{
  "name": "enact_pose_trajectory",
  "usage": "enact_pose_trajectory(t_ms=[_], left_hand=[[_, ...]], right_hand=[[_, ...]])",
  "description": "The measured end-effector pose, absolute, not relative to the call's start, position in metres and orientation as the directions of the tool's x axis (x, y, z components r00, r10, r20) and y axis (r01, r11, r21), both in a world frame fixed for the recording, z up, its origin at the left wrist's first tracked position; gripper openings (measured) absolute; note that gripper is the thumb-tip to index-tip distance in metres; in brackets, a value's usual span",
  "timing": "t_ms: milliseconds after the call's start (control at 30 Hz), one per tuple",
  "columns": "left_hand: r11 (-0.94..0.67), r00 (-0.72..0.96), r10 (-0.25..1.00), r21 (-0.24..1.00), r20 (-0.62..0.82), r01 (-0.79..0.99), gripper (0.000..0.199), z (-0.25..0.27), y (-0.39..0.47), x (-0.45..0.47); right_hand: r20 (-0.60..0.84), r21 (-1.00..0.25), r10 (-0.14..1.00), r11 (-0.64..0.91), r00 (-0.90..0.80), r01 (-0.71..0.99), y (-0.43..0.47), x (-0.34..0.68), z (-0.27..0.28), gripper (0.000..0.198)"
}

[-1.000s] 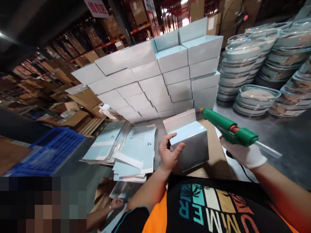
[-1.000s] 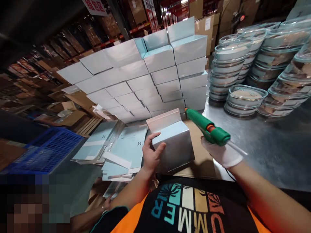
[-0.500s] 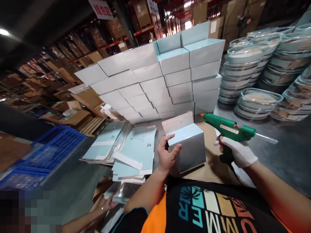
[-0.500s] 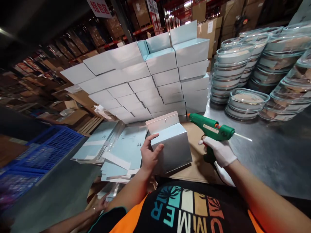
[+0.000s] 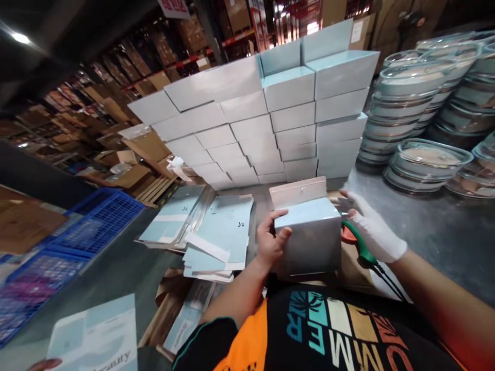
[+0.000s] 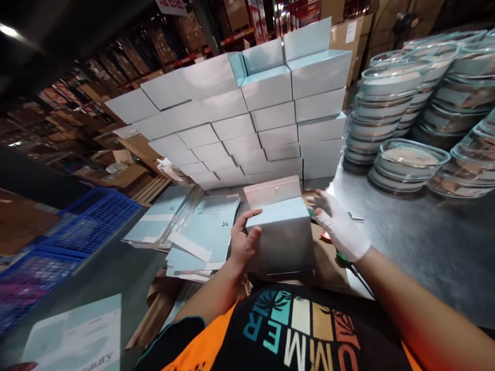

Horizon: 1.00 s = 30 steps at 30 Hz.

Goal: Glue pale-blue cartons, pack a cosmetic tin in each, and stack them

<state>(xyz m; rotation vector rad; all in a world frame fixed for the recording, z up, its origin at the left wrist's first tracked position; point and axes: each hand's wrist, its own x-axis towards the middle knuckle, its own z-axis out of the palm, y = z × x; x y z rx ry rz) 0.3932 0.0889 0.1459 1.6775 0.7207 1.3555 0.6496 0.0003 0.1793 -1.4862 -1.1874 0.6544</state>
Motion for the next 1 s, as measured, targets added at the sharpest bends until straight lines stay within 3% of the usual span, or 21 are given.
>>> enact_pose_trajectory(t_ms=[167, 300, 400, 500, 667, 867, 1000], left_hand=[[-0.562, 0.346, 0.76, 0.824, 0.55, -0.077, 0.066, 0.136, 0.087, 0.398], [-0.574, 0.243, 0.754, 0.792, 0.611, -0.21, 0.069, 0.124, 0.092, 0.401], [-0.592, 0.243, 0.705, 0.741, 0.667, -0.317, 0.069, 0.124, 0.097, 0.403], [-0.66, 0.323, 0.598, 0.679, 0.733, -0.321, 0.048, 0.131, 0.103, 0.401], [-0.76, 0.369, 0.408, 0.534, 0.835, -0.37, 0.033, 0.144, 0.11, 0.395], [-0.885, 0.624, 0.113, 0.363, 0.773, -0.29, 0.049, 0.168, 0.122, 0.38], [-0.936, 0.746, 0.012, 0.269, 0.666, -0.225, 0.062, 0.179, 0.12, 0.368]], right_hand=[[0.166, -0.944, 0.972, 0.107, 0.168, 0.313, 0.011, 0.628, 0.193, 0.074], [0.282, -0.9, 0.958, 0.245, 0.055, 0.36, 0.002, 0.644, 0.178, 0.084], [0.401, -0.85, 0.916, 0.359, 0.032, 0.386, -0.007, 0.649, 0.164, 0.057], [0.485, -0.813, 0.874, 0.46, -0.023, 0.357, -0.012, 0.646, 0.157, 0.027], [0.599, -0.721, 0.791, 0.599, -0.12, 0.348, -0.012, 0.645, 0.158, 0.024], [0.635, -0.694, 0.756, 0.648, -0.157, 0.312, -0.009, 0.642, 0.159, 0.03], [0.66, -0.66, 0.723, 0.687, -0.202, 0.305, -0.009, 0.639, 0.154, 0.04]])
